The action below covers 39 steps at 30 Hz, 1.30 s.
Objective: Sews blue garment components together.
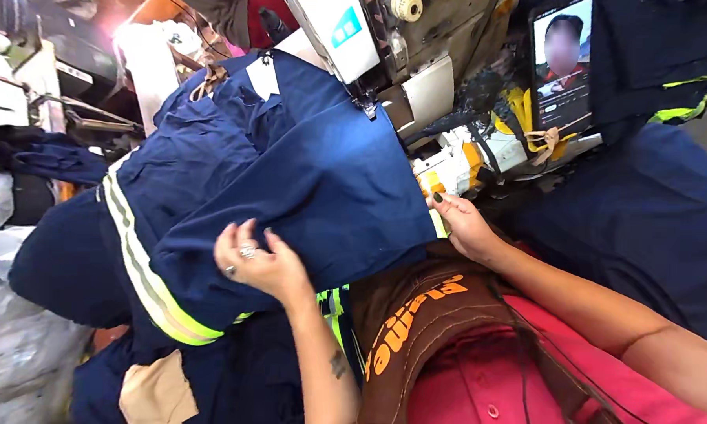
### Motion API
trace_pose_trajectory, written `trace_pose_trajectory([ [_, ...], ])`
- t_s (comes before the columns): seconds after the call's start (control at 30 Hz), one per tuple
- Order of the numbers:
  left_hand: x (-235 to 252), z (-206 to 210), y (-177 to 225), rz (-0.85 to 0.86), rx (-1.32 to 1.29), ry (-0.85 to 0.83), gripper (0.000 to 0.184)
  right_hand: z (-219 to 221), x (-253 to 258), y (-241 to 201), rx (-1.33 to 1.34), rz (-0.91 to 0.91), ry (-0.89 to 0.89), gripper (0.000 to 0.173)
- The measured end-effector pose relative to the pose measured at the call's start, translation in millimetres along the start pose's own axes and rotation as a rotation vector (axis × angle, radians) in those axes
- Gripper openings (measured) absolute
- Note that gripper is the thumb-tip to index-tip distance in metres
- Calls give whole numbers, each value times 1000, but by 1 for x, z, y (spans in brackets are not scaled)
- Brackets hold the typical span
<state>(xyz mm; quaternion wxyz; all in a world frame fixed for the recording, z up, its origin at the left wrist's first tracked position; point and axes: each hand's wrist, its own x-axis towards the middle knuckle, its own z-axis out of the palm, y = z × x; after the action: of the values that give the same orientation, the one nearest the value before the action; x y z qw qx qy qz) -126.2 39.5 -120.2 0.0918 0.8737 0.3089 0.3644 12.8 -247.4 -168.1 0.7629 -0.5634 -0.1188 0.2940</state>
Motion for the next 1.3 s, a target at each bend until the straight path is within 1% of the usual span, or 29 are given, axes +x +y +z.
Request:
trace_pose_trajectory([
  [0.03,-13,7,15,73,-53,-31,30,1,2,-1,15,22,1,28],
  [0.07,-25,14,31,133,-99,-63,26,3,4,-3,21,44,-6,20],
  [0.1,-37,19,46,197,-139,-90,23,4,5,-5,23,68,-16,18],
  [0.17,-57,23,76,326,-196,-142,18,5,6,-8,46,113,-62,42],
  [0.2,-65,25,88,393,-219,-148,17,5,6,-10,66,136,-91,47],
  [0.27,-78,31,104,507,-247,-135,18,1,5,-12,104,172,-149,42],
  [0.33,-86,35,111,563,-263,-117,20,-3,4,-12,86,160,-193,42],
  [0.43,-91,39,114,581,-262,-97,23,-7,-1,-15,59,131,-200,30],
  [0.5,-93,37,115,594,-245,-84,26,-9,-5,-18,38,112,-192,24],
  [0.77,-95,31,118,662,-186,-42,31,-11,-19,-25,-65,-12,-207,21],
  [1.07,-95,27,125,692,-147,-22,33,-13,-29,-30,-101,-43,-178,21],
  [1.3,-88,37,132,692,-112,-29,27,-10,-16,-29,-89,-27,-170,21],
])
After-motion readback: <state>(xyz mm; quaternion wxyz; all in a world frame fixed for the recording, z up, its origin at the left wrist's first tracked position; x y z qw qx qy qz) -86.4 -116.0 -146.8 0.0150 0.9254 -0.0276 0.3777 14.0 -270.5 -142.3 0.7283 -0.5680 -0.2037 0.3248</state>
